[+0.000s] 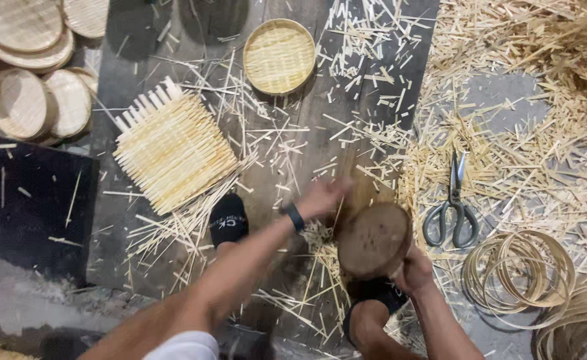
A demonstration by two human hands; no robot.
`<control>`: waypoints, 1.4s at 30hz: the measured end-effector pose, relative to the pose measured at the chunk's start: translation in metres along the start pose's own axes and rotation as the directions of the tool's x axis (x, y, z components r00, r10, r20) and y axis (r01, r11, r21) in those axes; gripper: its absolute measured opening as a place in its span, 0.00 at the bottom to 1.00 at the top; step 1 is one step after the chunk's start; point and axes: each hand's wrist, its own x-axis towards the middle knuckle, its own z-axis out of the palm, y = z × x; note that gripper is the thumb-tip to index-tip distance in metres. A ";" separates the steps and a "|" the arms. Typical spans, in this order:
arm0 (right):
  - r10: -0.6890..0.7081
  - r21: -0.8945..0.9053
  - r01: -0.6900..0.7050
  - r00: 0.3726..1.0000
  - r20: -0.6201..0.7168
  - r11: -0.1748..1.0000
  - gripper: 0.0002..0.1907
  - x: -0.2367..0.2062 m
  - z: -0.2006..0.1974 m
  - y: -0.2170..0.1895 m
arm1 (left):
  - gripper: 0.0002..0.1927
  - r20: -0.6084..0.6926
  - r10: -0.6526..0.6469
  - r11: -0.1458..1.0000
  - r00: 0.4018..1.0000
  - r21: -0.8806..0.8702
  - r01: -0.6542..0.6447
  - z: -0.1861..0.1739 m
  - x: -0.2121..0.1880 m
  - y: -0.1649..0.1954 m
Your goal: The person sits on the floor assembling round bamboo steamer baskets. They weave and fold a square bamboo mat around a wooden mold, trim excess strips with scissors, press a bamboo ring rim into place, and set finished basket bases aside with completed baskets.
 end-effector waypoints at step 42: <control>-0.134 -0.531 -0.058 0.939 -0.316 0.845 0.20 0.022 -0.051 0.049 | 0.11 -0.633 0.316 0.948 0.706 0.182 -0.261 -0.217 -0.114 -0.129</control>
